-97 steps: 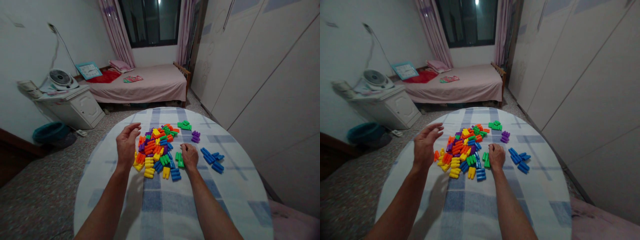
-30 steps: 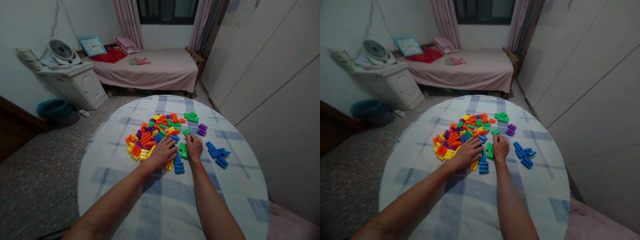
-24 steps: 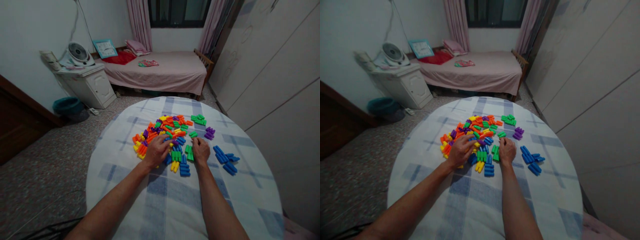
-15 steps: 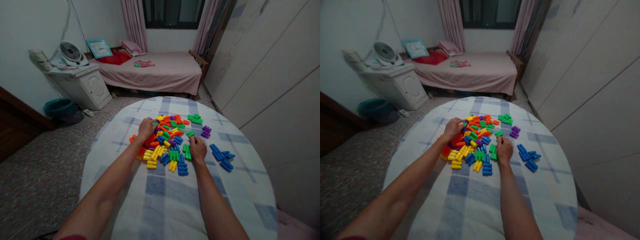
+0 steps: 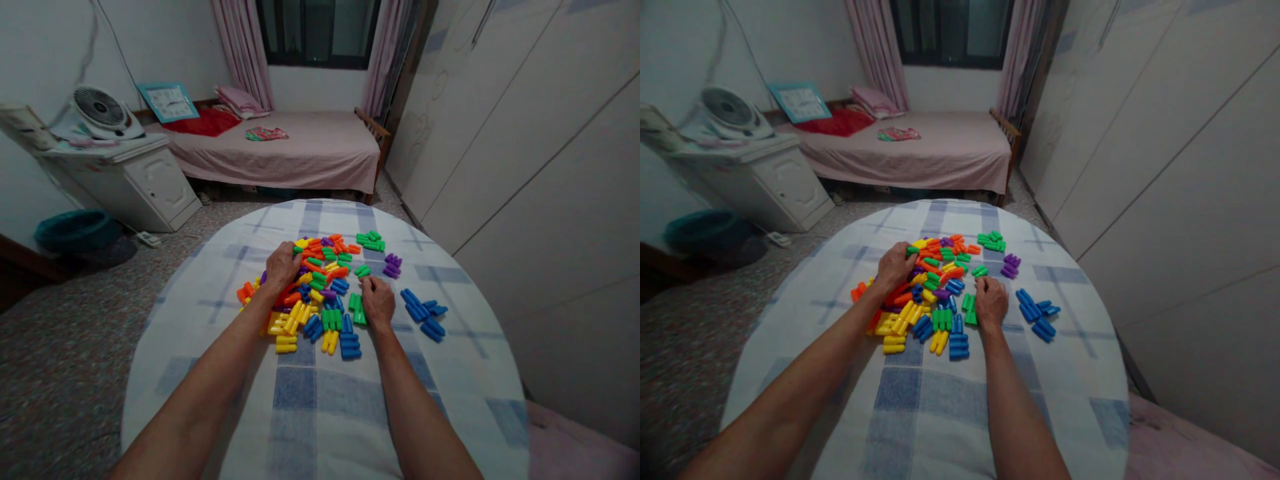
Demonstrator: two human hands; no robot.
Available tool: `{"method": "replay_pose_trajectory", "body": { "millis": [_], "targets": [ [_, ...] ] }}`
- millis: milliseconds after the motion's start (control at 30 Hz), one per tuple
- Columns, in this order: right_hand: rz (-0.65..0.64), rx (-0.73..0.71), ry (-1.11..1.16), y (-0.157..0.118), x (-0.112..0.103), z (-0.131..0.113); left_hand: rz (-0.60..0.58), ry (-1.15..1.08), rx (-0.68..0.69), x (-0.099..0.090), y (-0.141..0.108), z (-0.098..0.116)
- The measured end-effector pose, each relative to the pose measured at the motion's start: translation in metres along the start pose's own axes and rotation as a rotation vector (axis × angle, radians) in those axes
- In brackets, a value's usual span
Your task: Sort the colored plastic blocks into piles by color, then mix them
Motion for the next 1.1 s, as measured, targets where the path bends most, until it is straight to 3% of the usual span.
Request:
{"method": "replay_pose_trajectory", "body": {
  "millis": [133,267,433,533,633,700,767,833,900,1000,1100],
  "targets": [
    [0.011,-0.008,-0.001,0.0,0.001,0.002,-0.096,-0.174,0.088,-0.002,0.001,0.014],
    [0.011,-0.007,-0.005,0.001,0.003,0.003,-0.219,-0.114,0.141,0.006,-0.004,0.022],
    [0.013,-0.006,-0.006,0.001,0.002,0.003,-0.212,-0.107,0.16,0.013,-0.007,0.025],
    [0.012,0.008,-0.014,0.001,0.001,0.002,-0.138,-0.148,0.217,0.006,-0.011,0.022],
    [0.004,0.02,-0.012,0.0,0.0,0.001,0.021,-0.119,0.189,-0.016,-0.02,0.001],
    [-0.007,0.021,-0.008,0.0,-0.001,0.0,0.076,-0.02,0.063,-0.034,-0.03,-0.027],
    [-0.012,0.025,-0.01,0.0,-0.001,0.0,0.02,0.104,-0.113,-0.05,-0.042,-0.062],
    [-0.009,0.033,-0.016,0.0,-0.002,0.0,-0.11,0.175,-0.273,-0.058,-0.054,-0.095],
    [-0.006,0.034,-0.019,0.0,-0.001,0.0,-0.229,0.133,-0.322,-0.059,-0.065,-0.116],
    [-0.003,0.025,-0.018,0.001,-0.001,0.0,-0.303,0.028,-0.257,-0.049,-0.074,-0.118],
    [-0.001,0.018,-0.012,0.001,-0.001,0.0,-0.249,0.05,-0.226,-0.036,-0.076,-0.103]
  ]
}}
Point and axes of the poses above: each hand's wrist, its own y-axis towards the middle knuckle, its own x-axis out of the palm, z = x × y, the point moved 3 cm from there along y, towards the middle knuckle, and after that the axes turned 5 degrees about z, right-handed, at the moved point
